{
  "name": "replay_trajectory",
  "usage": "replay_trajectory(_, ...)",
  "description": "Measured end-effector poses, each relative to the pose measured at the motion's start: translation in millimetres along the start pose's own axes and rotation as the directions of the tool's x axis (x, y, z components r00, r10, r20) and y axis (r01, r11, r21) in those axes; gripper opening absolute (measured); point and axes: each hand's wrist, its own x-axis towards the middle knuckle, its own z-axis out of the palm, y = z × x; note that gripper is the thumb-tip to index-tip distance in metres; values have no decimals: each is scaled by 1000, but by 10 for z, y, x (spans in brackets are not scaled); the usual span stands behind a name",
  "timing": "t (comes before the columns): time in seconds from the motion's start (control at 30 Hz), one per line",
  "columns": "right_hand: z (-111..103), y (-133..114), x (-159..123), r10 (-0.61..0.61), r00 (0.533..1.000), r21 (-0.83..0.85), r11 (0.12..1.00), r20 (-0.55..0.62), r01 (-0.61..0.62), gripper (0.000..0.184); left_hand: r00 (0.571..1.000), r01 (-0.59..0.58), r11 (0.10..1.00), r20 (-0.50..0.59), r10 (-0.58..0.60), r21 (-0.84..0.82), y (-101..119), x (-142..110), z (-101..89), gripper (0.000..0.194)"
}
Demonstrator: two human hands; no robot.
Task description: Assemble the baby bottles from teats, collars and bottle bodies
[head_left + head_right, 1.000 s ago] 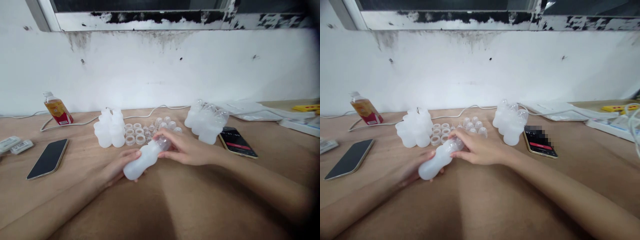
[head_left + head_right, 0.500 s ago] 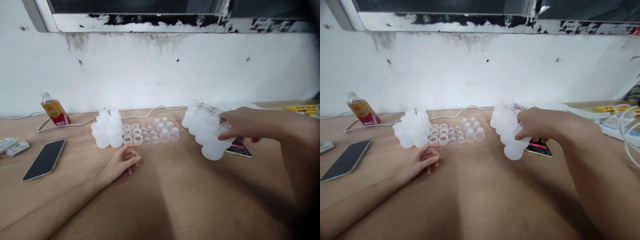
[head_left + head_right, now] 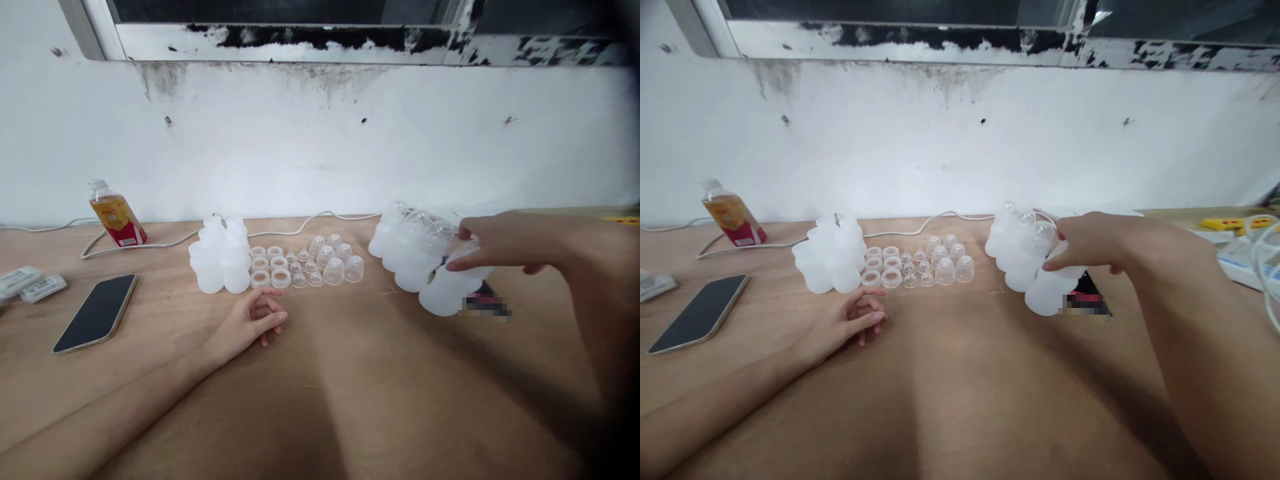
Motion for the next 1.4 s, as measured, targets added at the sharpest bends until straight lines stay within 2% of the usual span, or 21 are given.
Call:
replay_trajectory(0.07,-50,3,-23,37,991,-124,991,-131,-54,67,1000,-21,998,-13,22,59,-14,-6,1,37)
replay_trajectory(0.13,-90,-131,-117,27,953,-213,972,-303,-95,78,995,-79,970,-41,91,229,-15,-21,-8,33)
replay_trajectory(0.17,-86,-263,-188,-55,908,-229,972,-416,-46,79,988,-118,926,-46,144,359,-8,-32,-19,30)
replay_trajectory(0.2,-57,-434,-269,-157,844,-211,976,-513,54,72,979,-162,851,-28,203,499,3,-43,-34,27)
replay_trajectory(0.23,4,-634,-352,-282,789,-178,959,-545,220,62,967,-208,754,13,256,623,16,-53,-53,25)
replay_trajectory(0.27,97,-850,-430,-397,734,-129,909,-550,395,54,954,-253,653,73,290,714,31,-61,-75,26)
replay_trajectory(0.3,221,-1065,-499,-548,670,-86,802,-501,592,50,944,-293,566,138,300,771,43,-65,-100,29)
replay_trajectory(0.33,369,-1264,-554,-678,598,-42,676,-427,736,49,937,-323,503,195,290,802,53,-65,-125,35)
replay_trajectory(0.37,531,-1436,-595,-763,524,10,563,-378,827,51,935,-339,465,239,263,817,59,-62,-148,42)
replay_trajectory(0.4,695,-1572,-621,-826,476,70,478,-303,875,55,937,-344,447,268,226,826,60,-57,-168,49)
replay_trajectory(0.43,848,-1671,-637,-856,452,117,437,-251,892,59,939,-341,439,286,188,831,58,-50,-184,54)
replay_trajectory(0.5,1083,-1768,-648,-841,483,157,458,-244,875,60,940,-341,433,314,134,834,47,-36,-201,59)
replay_trajectory(0.6,1214,-1770,-650,-820,500,184,465,-279,866,56,934,-354,429,339,113,831,26,-20,-200,61)
replay_trajectory(0.9,1170,-1774,-644,-822,493,164,464,-285,870,55,934,-356,387,341,110,851,17,-17,-195,62)
replay_trajectory(1.4,1173,-1768,-644,-821,491,162,464,-291,871,53,931,-365,412,338,139,835,13,-12,-193,61)
